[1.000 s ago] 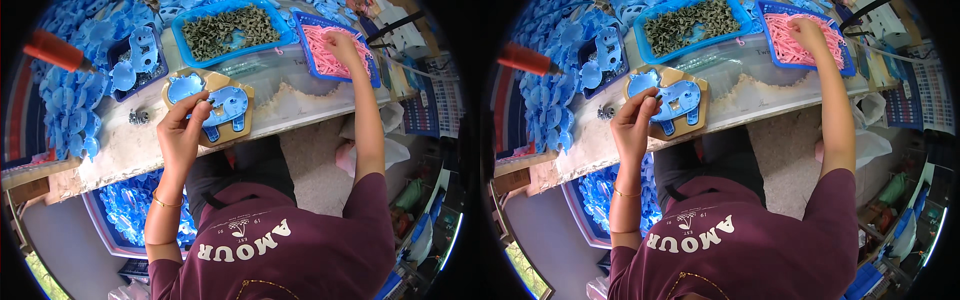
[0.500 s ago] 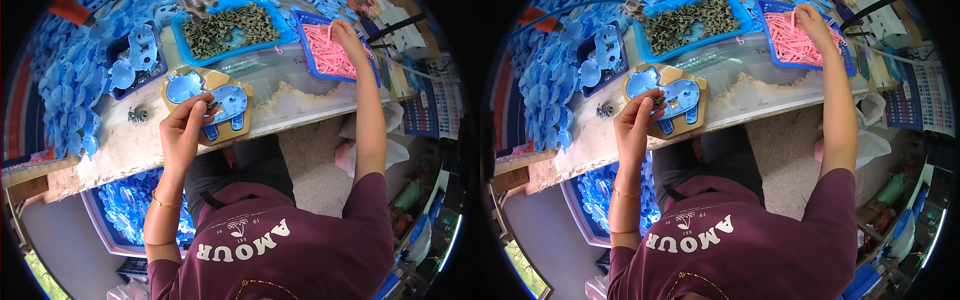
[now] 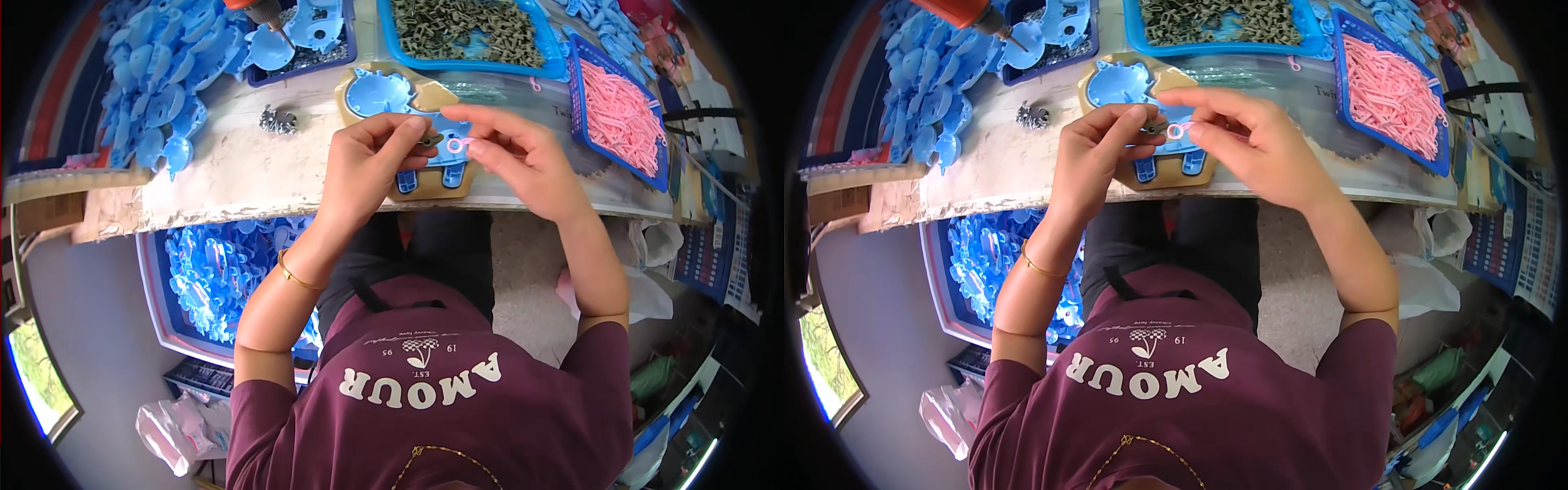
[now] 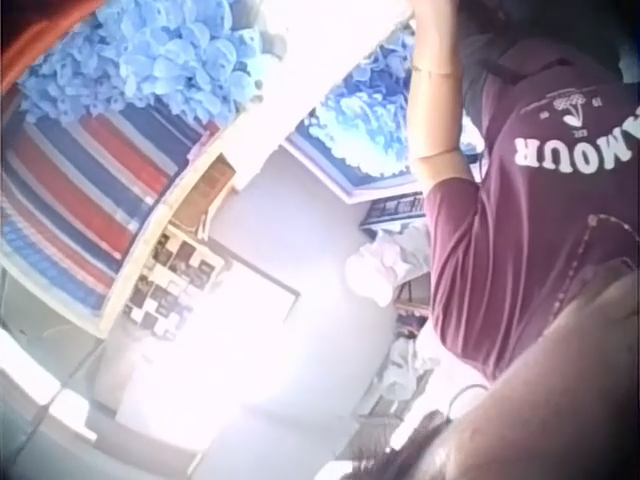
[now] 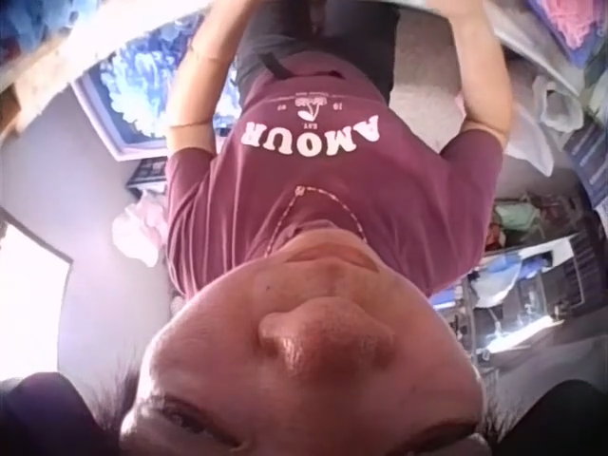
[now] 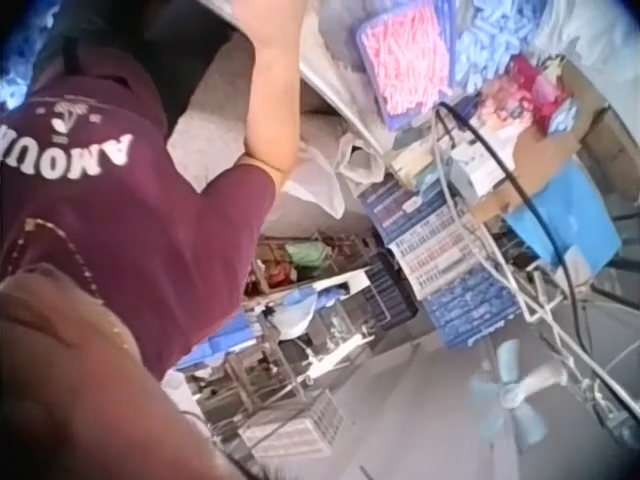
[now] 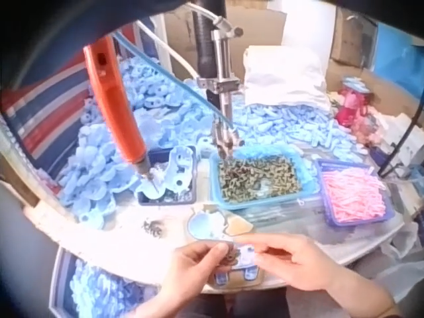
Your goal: Assembling small blue plastic hippo toys by attaching eyes and other components using handheld tools.
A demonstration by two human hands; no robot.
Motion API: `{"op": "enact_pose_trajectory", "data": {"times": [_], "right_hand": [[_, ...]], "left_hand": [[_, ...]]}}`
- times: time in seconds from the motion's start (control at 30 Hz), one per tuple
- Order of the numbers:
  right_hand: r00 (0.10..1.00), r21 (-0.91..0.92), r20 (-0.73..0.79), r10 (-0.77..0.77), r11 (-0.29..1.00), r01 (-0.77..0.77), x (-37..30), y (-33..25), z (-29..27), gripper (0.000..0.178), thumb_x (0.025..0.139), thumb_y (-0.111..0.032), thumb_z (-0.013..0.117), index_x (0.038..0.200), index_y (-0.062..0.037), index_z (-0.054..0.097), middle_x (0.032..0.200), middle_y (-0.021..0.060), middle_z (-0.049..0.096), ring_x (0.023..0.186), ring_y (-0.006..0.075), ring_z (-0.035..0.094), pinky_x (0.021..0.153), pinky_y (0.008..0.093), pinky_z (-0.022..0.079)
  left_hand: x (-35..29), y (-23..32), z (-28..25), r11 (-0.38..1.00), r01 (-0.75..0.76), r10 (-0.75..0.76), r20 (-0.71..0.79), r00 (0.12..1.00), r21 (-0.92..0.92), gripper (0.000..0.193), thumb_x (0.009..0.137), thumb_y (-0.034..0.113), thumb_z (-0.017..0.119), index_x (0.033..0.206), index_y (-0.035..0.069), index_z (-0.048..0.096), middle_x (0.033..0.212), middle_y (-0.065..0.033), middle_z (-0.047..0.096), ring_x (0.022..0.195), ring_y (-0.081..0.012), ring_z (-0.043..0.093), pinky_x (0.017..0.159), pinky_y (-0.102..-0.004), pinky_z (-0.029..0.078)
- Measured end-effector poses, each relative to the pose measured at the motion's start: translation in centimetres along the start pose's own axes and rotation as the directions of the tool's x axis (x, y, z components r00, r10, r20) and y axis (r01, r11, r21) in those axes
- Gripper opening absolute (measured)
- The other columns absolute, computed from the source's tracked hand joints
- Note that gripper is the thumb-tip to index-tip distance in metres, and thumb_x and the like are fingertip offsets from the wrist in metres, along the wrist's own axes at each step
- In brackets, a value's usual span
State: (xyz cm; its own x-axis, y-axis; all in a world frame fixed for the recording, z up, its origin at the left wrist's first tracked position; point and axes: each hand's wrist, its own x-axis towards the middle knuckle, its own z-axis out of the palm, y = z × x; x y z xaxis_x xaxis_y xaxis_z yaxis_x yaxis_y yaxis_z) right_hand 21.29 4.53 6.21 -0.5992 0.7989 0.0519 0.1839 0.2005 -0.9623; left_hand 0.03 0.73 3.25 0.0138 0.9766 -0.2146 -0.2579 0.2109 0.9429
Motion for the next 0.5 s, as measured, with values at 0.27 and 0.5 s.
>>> {"op": "enact_pose_trajectory", "data": {"times": [0.27, 0.5], "right_hand": [[0.991, 0.034, -0.097, 0.089, 0.996, -0.086, 1.0, 0.4, 2.5, 0.028, 0.095, -0.006, 0.069, 0.122, -0.0031, 0.061, 0.087, 0.0005, 0.067, 0.078, 0.0062, 0.061, 0.07, 0.0217, 0.048], [0.968, -0.112, -0.247, 0.041, 0.991, -0.071, 0.4, 0.6, 3.7, 0.017, 0.093, -0.007, 0.072, 0.106, -0.0013, 0.064, 0.085, 0.0019, 0.07, 0.075, 0.0069, 0.062, 0.069, 0.0223, 0.049]], "left_hand": [[-0.3, -0.3, -0.1, 0.999, -0.041, 0.04, -0.037, 0.999, -0.018, 0.025, 0.1, 0.018, 0.067, 0.103, -0.006, 0.072, 0.092, -0.0089, 0.074, 0.083, -0.0117, 0.071, 0.076, -0.0234, 0.06], [-0.6, -0.4, 0.3, 0.996, -0.068, 0.073, -0.081, 0.994, 0.064, 0.024, 0.1, 0.018, 0.067, 0.103, -0.005, 0.072, 0.089, -0.0079, 0.074, 0.081, -0.0105, 0.071, 0.073, -0.0219, 0.058]]}}
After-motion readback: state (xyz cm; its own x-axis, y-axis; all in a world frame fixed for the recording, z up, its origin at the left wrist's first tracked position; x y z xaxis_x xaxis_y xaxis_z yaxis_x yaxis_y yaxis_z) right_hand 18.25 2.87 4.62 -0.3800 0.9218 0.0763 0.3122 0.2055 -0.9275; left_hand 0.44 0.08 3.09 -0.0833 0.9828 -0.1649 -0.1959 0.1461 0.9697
